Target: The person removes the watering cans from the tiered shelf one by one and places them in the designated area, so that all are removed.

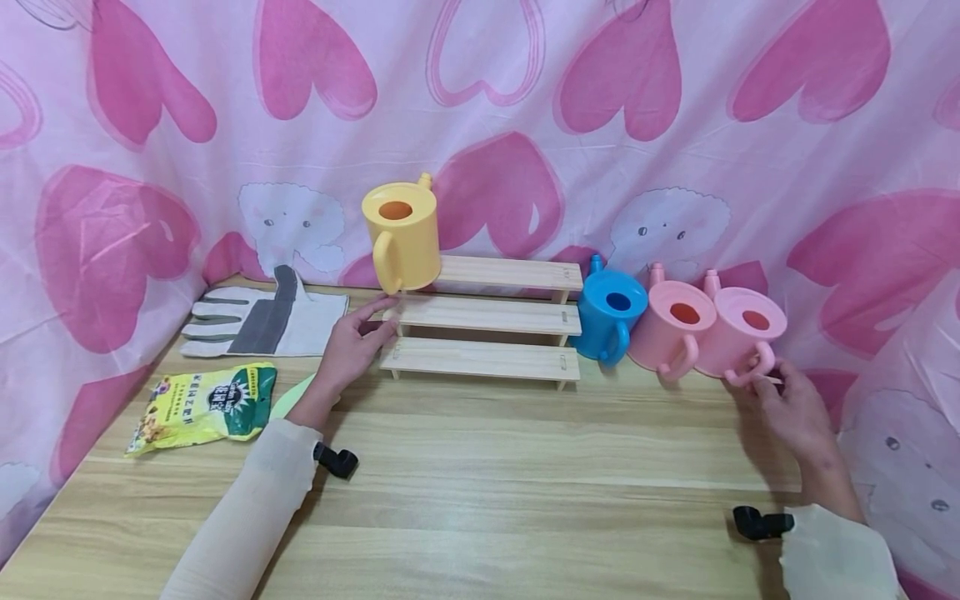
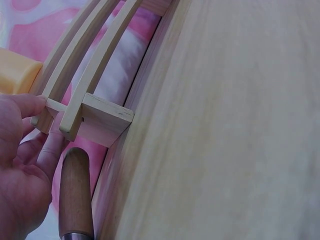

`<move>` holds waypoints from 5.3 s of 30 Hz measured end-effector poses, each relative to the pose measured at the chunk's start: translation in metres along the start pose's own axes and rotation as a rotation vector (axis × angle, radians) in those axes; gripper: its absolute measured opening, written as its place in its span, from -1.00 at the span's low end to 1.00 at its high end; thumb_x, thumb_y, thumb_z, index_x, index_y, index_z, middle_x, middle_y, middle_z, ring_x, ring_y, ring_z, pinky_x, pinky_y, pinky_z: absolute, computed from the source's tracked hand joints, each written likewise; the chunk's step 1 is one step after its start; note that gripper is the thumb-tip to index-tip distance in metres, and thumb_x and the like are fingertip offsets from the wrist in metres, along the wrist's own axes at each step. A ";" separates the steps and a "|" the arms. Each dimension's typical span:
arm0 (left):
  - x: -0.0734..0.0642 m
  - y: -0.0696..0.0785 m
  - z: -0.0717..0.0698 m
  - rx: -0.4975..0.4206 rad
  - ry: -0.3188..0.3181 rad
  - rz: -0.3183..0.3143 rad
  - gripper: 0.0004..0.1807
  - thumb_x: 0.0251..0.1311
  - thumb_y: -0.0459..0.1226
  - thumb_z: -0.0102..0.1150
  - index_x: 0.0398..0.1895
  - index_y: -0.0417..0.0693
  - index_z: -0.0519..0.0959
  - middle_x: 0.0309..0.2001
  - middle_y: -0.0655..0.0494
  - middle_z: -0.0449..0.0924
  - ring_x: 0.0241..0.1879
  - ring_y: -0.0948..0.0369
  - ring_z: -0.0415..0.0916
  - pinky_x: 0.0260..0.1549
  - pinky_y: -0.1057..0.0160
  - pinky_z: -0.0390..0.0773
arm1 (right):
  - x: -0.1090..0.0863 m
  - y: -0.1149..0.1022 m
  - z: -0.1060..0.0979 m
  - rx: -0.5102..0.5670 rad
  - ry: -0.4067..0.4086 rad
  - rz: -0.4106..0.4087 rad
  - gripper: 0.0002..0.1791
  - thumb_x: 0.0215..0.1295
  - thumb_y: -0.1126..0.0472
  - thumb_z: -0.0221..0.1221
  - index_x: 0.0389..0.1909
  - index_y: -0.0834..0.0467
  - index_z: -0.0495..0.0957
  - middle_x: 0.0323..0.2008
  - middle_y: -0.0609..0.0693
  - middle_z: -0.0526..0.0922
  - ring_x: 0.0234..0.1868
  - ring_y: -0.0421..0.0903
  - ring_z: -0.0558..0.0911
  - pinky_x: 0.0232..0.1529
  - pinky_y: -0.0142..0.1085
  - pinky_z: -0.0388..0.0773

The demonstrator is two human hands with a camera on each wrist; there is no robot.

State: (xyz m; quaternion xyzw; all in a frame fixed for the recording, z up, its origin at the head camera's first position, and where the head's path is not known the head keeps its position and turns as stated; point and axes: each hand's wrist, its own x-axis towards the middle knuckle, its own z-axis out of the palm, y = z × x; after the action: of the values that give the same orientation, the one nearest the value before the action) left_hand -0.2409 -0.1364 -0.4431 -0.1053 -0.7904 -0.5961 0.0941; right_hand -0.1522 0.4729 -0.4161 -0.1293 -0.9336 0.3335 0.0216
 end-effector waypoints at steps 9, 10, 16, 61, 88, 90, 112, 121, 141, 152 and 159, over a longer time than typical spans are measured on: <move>-0.001 -0.001 0.000 -0.004 -0.001 -0.004 -0.61 0.42 -0.27 0.27 0.27 -0.14 0.62 0.46 -0.06 0.37 0.02 -0.02 0.67 0.05 0.18 0.66 | -0.001 0.000 0.000 0.011 -0.018 0.023 -0.34 0.66 -0.05 -0.12 0.49 0.38 0.16 0.21 0.49 0.33 0.10 0.44 0.35 -0.28 -0.13 0.57; -0.001 -0.001 -0.001 -0.003 -0.003 -0.003 -0.61 0.42 -0.27 0.26 0.27 -0.15 0.62 0.46 -0.05 0.37 0.02 -0.02 0.67 0.06 0.18 0.65 | -0.001 0.000 0.000 0.014 -0.020 0.025 -0.33 0.66 -0.05 -0.12 0.49 0.38 0.15 0.21 0.49 0.33 0.10 0.44 0.35 -0.31 -0.22 0.55; -0.001 -0.001 0.000 -0.007 -0.002 -0.003 -0.61 0.43 -0.28 0.26 0.28 -0.14 0.61 0.47 -0.05 0.35 0.02 -0.01 0.67 0.07 0.19 0.65 | -0.001 0.001 -0.002 0.058 -0.057 0.045 -0.22 0.62 -0.16 -0.08 0.52 0.36 0.10 0.21 0.47 0.32 0.06 0.40 0.37 -0.39 -0.28 0.62; -0.001 -0.002 0.000 -0.022 -0.006 0.008 -0.61 0.44 -0.29 0.25 0.29 -0.14 0.61 0.48 -0.07 0.33 0.03 -0.02 0.67 0.02 0.23 0.67 | -0.030 -0.283 0.159 0.399 -0.011 -0.774 -0.73 0.50 0.21 0.22 0.14 0.14 0.61 -0.01 -0.07 0.69 -0.08 -0.14 0.65 -0.19 -0.28 0.67; -0.001 -0.006 -0.001 -0.009 -0.006 0.019 -0.58 0.45 -0.24 0.26 0.32 -0.12 0.59 0.47 -0.08 0.34 0.04 -0.09 0.67 0.08 0.03 0.65 | -0.045 -0.383 0.238 0.629 -0.169 -0.681 -0.57 0.57 0.17 0.12 0.37 0.14 0.49 0.24 -0.03 0.60 -0.04 -0.10 0.64 -0.24 -0.23 0.70; -0.001 -0.005 -0.001 -0.008 -0.003 0.014 -0.58 0.45 -0.27 0.25 0.32 -0.13 0.59 0.47 -0.06 0.35 0.03 -0.10 0.67 0.06 0.01 0.66 | -0.045 -0.386 0.239 0.642 -0.183 -0.670 -0.57 0.57 0.15 0.13 0.38 0.13 0.49 0.20 -0.01 0.62 -0.02 -0.09 0.65 -0.18 -0.23 0.71; -0.013 0.037 -0.006 -0.003 -0.016 0.008 -0.59 0.46 -0.36 0.19 0.31 -0.29 0.55 0.45 -0.16 0.34 0.06 -0.15 0.64 0.09 0.00 0.64 | -0.035 -0.395 0.244 0.560 -0.182 -0.720 -0.70 0.59 0.23 0.09 0.23 0.22 0.51 -0.03 0.05 0.65 -0.09 -0.08 0.64 -0.17 -0.26 0.67; -0.013 0.038 -0.005 -0.001 -0.020 0.022 -0.60 0.45 -0.40 0.19 0.30 -0.33 0.54 0.46 -0.25 0.32 0.08 -0.17 0.62 0.11 -0.02 0.63 | -0.034 -0.391 0.236 0.462 -0.150 -0.744 -0.72 0.60 0.29 0.03 0.22 0.23 0.48 -0.02 0.08 0.64 -0.10 -0.07 0.62 -0.10 -0.27 0.60; -0.003 -0.006 -0.001 -0.026 -0.004 0.007 -0.60 0.44 -0.28 0.25 0.31 -0.11 0.60 0.48 -0.10 0.33 0.03 -0.02 0.67 -0.01 0.31 0.66 | -0.043 -0.360 0.184 0.551 -0.160 -0.779 -0.75 0.60 0.32 0.03 0.19 0.25 0.47 0.00 0.12 0.61 -0.09 -0.04 0.64 -0.06 -0.16 0.68; -0.001 -0.002 0.000 -0.006 -0.003 0.001 -0.60 0.44 -0.28 0.25 0.30 -0.10 0.60 0.48 -0.07 0.34 0.03 0.01 0.67 0.07 0.21 0.64 | -0.057 -0.313 0.141 0.451 -0.171 -0.703 -0.71 0.58 0.32 0.08 0.24 0.20 0.41 0.07 0.06 0.54 0.01 0.00 0.62 0.02 -0.23 0.70; -0.002 -0.002 0.000 -0.009 0.002 -0.002 -0.60 0.44 -0.29 0.26 0.30 -0.12 0.60 0.47 -0.13 0.34 0.02 -0.01 0.67 0.09 0.15 0.64 | -0.066 -0.272 0.115 0.417 -0.160 -0.681 -0.72 0.60 0.32 0.05 0.23 0.25 0.41 0.06 0.09 0.55 0.02 0.05 0.62 0.01 -0.33 0.68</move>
State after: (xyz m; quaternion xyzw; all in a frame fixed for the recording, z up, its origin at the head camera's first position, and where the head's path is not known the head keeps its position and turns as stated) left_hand -0.2398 -0.1371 -0.4451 -0.1041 -0.7878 -0.5998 0.0939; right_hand -0.1652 0.1831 -0.3313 0.2209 -0.8342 0.4984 0.0837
